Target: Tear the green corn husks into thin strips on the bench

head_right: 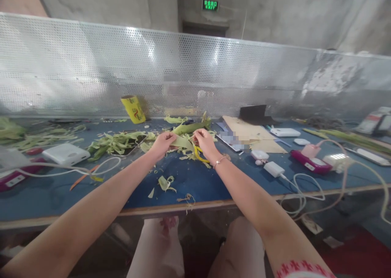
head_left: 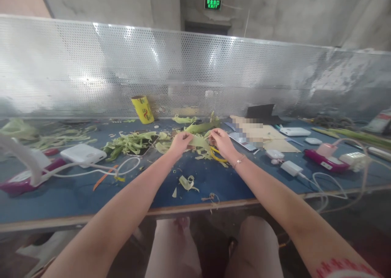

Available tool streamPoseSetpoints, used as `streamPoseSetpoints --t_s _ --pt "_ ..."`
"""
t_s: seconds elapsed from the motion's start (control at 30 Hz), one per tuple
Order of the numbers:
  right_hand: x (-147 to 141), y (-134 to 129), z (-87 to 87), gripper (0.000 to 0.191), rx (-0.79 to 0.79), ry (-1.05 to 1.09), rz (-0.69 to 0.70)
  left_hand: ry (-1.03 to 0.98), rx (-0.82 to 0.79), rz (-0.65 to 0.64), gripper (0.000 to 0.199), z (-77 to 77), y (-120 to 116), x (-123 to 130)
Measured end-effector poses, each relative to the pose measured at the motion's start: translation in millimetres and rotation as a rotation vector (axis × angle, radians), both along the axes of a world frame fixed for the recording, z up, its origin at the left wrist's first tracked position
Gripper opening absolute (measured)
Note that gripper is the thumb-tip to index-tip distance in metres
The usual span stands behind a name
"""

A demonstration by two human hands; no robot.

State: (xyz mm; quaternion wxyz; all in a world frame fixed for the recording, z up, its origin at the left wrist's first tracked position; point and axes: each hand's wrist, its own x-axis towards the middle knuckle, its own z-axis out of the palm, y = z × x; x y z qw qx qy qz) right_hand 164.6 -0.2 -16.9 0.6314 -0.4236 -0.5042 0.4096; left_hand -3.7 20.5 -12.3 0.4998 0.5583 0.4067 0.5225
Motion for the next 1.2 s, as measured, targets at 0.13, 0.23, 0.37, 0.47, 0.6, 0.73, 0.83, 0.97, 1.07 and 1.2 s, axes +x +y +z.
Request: streamPoseSetpoints --t_s 0.13,0.23,0.37,0.47,0.6,0.73,0.83,0.97,1.07,1.2 --pt "9 6 -0.7 0.016 0.067 0.08 -0.029 -0.036 -0.016 0.12 0.008 -0.3 8 -5" --pt "17 11 -2.2 0.014 0.059 0.119 -0.048 -0.064 -0.051 0.159 0.009 -0.3 11 -7" --pt "21 17 -6.4 0.024 0.033 0.052 -0.135 -0.06 -0.108 0.128 0.009 1.7 7 -6" --pt "21 18 -9.3 0.039 0.011 -0.074 -0.094 -0.041 -0.146 0.064 0.016 4.5 1 -5" --pt "14 10 -8.3 0.029 -0.077 -0.253 0.094 0.004 -0.154 0.014 0.021 6.9 -5 -4" --pt "7 0 -5.0 0.024 -0.041 -0.408 0.197 0.093 -0.138 -0.111 0.022 5.8 -9 -2" --pt "4 -4 -4.6 0.027 0.058 -0.552 0.242 0.162 -0.111 -0.184 0.023 4.0 -11 -1" --pt "1 -4 -6.0 0.022 0.13 -0.633 0.195 0.169 -0.071 -0.219 0.027 2.4 -11 1" --pt "1 -1 -6.6 0.015 0.15 -0.596 0.138 0.11 -0.06 -0.239 0.028 1.5 -9 1" --pt "2 2 -7.0 0.011 0.12 -0.533 0.106 0.05 -0.036 -0.179 0.027 1.4 -8 2"
